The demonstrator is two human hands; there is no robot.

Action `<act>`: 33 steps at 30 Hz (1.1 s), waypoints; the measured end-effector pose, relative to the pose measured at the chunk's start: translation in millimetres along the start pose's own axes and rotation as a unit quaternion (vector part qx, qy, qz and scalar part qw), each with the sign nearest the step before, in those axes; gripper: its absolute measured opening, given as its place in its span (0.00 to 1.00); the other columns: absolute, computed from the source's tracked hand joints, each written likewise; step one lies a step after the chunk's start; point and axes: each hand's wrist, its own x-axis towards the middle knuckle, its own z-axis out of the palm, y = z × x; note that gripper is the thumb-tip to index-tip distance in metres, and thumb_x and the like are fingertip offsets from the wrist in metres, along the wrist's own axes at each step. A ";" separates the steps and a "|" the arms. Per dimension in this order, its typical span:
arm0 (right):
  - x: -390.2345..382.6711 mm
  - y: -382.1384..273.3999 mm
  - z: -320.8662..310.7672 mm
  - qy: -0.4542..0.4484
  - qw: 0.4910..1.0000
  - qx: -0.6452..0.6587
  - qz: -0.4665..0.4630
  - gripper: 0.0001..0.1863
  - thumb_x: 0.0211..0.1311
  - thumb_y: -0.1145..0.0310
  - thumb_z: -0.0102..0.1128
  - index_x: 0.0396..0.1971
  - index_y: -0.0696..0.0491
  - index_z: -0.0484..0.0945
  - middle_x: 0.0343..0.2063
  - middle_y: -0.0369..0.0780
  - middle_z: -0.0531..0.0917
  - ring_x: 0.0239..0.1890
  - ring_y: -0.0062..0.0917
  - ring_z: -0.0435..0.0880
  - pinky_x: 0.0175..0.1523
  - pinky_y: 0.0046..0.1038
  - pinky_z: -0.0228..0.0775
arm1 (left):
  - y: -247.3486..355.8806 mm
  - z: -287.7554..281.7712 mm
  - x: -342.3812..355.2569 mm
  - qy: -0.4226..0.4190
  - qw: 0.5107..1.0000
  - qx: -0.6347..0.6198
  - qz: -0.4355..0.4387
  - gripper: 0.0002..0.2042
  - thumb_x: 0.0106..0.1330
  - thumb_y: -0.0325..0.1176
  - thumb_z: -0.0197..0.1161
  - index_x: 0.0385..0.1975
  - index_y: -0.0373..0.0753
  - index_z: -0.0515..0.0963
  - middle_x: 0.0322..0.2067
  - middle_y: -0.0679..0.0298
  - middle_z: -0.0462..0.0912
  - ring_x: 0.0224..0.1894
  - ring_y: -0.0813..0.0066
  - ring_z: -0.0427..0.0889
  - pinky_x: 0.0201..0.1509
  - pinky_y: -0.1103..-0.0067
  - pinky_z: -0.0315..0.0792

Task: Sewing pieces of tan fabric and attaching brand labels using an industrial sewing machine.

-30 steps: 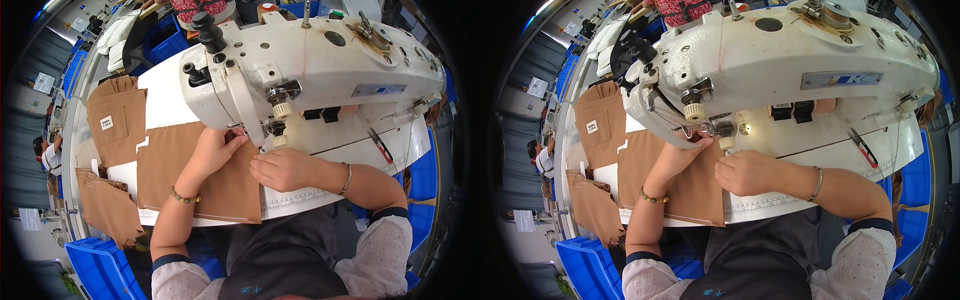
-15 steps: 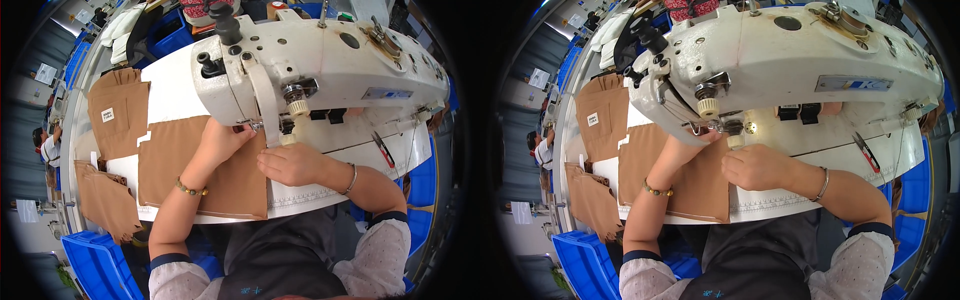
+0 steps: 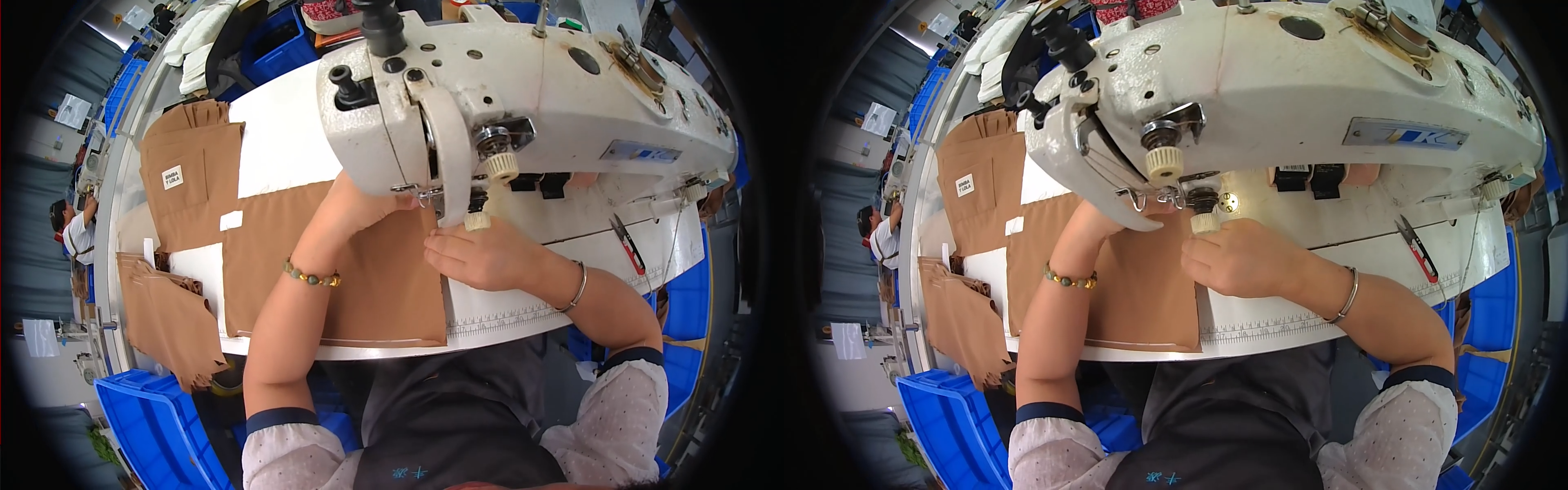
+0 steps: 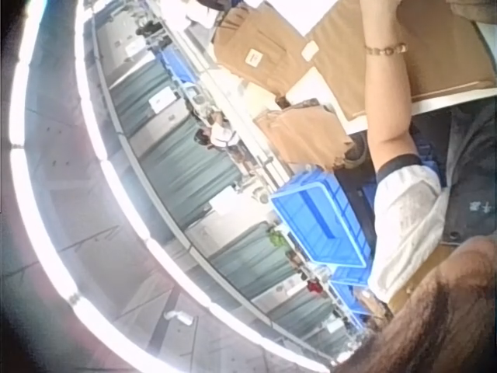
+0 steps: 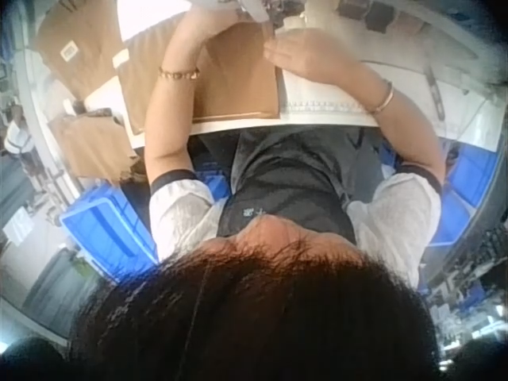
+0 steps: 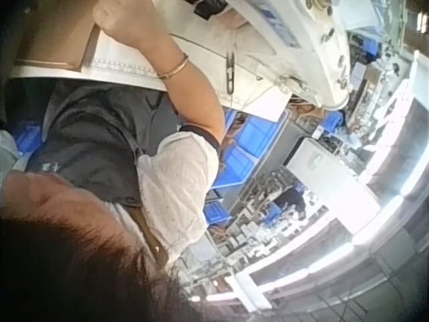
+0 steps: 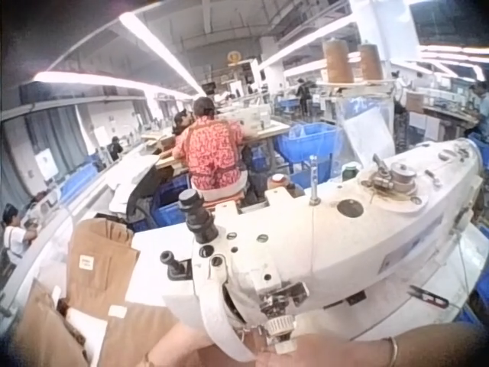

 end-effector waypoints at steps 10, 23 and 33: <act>-0.3 -0.6 -2.3 0.001 1.000 0.011 0.021 0.04 0.50 0.71 0.60 0.26 0.52 0.74 0.24 0.33 0.72 0.26 0.22 0.77 0.25 0.26 0.69 | -7.9 2.1 4.2 0.009 0.998 -0.034 0.042 0.17 0.47 0.22 0.76 0.40 0.35 0.84 0.35 0.57 0.88 0.40 0.64 0.86 0.46 0.70 0.79; -8.9 -49.8 -22.4 -0.012 0.997 0.072 -0.006 0.07 0.45 0.67 0.60 0.23 0.52 0.73 0.23 0.34 0.71 0.26 0.23 0.75 0.26 0.25 0.69 | 37.4 29.1 -124.7 0.020 0.984 0.132 0.116 0.26 0.48 0.46 0.81 0.42 0.39 0.78 0.50 0.58 0.82 0.57 0.55 0.78 0.59 0.66 0.70; -8.6 -86.0 -38.2 0.054 0.994 0.070 0.063 0.07 0.51 0.70 0.64 0.32 0.54 0.81 0.35 0.36 0.84 0.39 0.24 0.86 0.37 0.23 0.78 | 35.6 79.6 -164.2 0.206 0.860 0.380 0.272 0.12 0.50 0.35 0.76 0.32 0.47 0.80 0.39 0.74 0.85 0.50 0.71 0.83 0.73 0.50 0.54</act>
